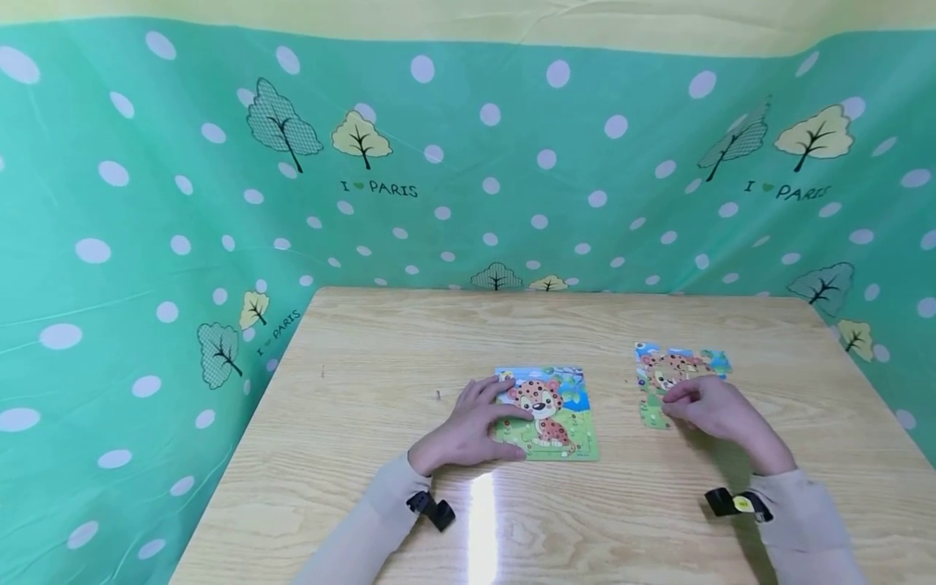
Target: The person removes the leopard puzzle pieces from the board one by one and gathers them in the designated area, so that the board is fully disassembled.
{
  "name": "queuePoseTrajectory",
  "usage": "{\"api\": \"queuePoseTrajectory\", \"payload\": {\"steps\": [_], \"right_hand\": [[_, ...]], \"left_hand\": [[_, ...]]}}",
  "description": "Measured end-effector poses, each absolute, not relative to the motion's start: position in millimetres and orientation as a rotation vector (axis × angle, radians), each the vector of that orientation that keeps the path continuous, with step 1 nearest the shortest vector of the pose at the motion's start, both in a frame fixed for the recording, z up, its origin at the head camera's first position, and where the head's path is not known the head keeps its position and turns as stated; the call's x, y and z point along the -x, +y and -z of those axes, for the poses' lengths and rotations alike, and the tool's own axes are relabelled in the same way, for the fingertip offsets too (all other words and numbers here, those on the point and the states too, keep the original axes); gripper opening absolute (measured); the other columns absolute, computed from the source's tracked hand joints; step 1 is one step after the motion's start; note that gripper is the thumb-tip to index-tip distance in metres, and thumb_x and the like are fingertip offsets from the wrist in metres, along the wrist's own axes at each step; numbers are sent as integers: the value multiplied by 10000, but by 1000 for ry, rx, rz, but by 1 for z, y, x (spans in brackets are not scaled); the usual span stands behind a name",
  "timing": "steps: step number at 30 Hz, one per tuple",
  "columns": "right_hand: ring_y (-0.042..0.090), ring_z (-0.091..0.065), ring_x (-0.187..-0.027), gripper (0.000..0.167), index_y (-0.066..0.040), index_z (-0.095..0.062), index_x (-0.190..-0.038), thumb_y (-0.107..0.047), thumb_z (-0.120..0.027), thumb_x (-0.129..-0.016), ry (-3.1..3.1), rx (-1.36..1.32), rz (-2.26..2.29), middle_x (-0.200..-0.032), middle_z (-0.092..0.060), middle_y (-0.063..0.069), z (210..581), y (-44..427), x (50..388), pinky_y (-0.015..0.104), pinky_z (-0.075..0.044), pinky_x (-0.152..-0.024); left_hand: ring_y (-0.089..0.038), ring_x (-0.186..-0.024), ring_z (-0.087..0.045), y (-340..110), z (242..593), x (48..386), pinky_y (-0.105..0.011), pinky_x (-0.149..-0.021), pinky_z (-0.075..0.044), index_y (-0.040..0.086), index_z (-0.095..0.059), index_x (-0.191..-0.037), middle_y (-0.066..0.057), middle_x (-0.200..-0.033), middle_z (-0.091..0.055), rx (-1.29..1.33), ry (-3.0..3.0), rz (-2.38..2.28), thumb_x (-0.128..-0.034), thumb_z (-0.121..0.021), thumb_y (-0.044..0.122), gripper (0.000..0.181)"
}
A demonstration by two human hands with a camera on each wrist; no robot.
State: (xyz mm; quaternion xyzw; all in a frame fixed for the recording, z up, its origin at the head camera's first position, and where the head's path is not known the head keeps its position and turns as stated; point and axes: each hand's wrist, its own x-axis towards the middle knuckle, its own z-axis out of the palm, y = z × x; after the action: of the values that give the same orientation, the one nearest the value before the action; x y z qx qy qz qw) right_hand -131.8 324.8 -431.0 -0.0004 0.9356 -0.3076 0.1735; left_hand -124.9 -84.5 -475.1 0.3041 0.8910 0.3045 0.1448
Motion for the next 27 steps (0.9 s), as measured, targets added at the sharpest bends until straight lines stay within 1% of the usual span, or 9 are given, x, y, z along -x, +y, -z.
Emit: {"api": "queuePoseTrajectory", "payload": {"steps": [9, 16, 23, 27], "right_hand": [[189, -609, -740, 254, 27, -748, -1123, -194, -721, -1001, 2652, -2, 885, -875, -682, 47, 432, 324, 132, 267, -461, -592], [206, -581, -824, 196, -23, -765, -1059, -205, -734, -992, 2722, 34, 812, -918, -680, 66, 432, 325, 133, 314, -460, -687], [208, -571, -823, 151, -39, -770, -1030, -182, -734, -995, 2758, 53, 782, -911, -678, 62, 436, 326, 134, 324, -456, -689], [189, -569, -820, 140, -54, -774, -1018, -187, -732, -1002, 2793, 107, 767, -914, -689, 45, 436, 325, 132, 314, -454, -690]], "left_hand": [[-335, -1662, -114, -84, 472, 126, -623, -1344, -12, 325, -689, -1423, -55, -1776, -258, -873, 2569, -872, -904, -818, 499, 563], [-338, -1659, -119, -84, 472, 126, -631, -1341, -22, 318, -692, -1422, -57, -1776, -257, -877, 2569, -873, -906, -812, 506, 562], [-335, -1663, -109, -84, 471, 125, -619, -1345, -3, 317, -691, -1423, -55, -1777, -255, -868, 2555, -875, -913, -809, 496, 553], [-337, -1661, -116, -84, 472, 124, -623, -1344, -10, 317, -692, -1422, -57, -1775, -260, -870, 2558, -876, -912, -811, 498, 554]]}}
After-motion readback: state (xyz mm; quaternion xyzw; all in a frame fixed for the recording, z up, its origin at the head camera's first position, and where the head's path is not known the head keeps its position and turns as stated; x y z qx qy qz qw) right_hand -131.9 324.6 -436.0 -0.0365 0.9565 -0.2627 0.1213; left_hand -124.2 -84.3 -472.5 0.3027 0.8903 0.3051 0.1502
